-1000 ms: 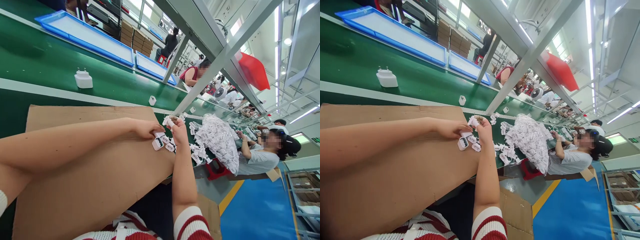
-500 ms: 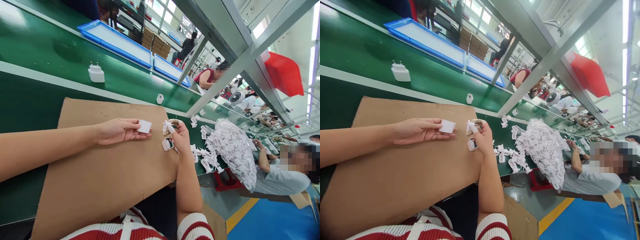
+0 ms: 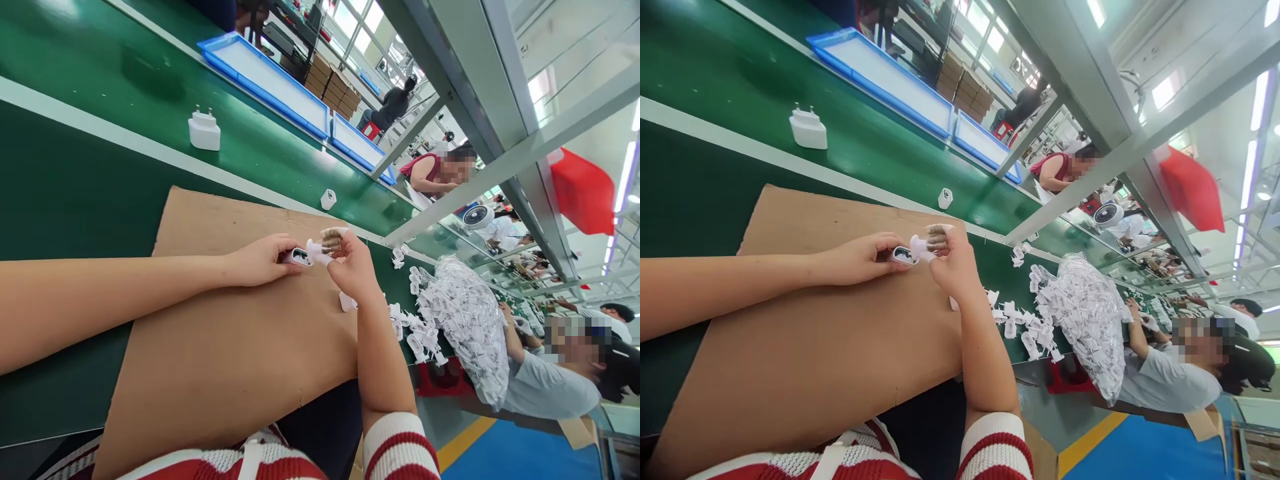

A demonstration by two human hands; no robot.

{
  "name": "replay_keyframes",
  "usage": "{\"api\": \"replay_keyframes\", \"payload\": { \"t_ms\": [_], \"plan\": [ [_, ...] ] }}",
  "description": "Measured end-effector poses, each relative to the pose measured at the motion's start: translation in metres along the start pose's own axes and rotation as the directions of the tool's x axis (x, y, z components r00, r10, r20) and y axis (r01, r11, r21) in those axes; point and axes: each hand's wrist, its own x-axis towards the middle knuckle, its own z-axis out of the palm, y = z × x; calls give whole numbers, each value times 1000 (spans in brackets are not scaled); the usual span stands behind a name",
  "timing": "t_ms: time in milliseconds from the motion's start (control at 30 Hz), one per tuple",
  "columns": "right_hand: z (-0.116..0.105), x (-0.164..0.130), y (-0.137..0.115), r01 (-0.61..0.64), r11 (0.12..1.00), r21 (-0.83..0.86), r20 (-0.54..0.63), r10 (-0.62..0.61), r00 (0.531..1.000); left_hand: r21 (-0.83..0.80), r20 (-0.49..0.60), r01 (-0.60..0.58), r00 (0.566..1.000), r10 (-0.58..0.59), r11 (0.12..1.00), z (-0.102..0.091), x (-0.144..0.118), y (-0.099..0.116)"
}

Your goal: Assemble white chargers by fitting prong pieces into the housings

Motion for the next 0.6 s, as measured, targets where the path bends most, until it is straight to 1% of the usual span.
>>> {"api": "replay_keyframes", "payload": {
  "t_ms": [67, 133, 200, 267, 367, 400, 500, 600],
  "plan": [
    [7, 1, -4, 74, 984, -162, 56, -66, 996, 0, -1, -27, 1000, 27, 1000, 0, 0, -3],
    [14, 0, -7, 184, 933, -310, 120, -153, 981, -13, -13, -64, 998, 64, 998, 1, -1, -4],
    [19, -3, -6, 263, 880, -396, 171, -210, 963, -28, -24, -98, 995, 97, 995, 3, 0, -5],
    [21, -5, -3, 271, 863, -427, 165, -220, 961, -26, -38, -111, 993, 110, 994, 4, 0, -6],
    [21, -8, 4, 242, 873, -423, 75, -232, 970, 7, -34, -71, 997, 71, 997, 4, 1, -7],
    [20, -9, 6, 246, 871, -424, 63, -243, 968, 19, -23, -52, 998, 53, 998, 4, 1, -6],
    [20, -9, 7, 296, 838, -459, 108, -278, 954, 42, -4, -37, 999, 37, 998, 2, 1, -4],
    [23, -7, 6, 326, 787, -524, 174, -276, 945, 44, -17, -41, 999, 42, 998, 2, 1, -2]
  ]
}}
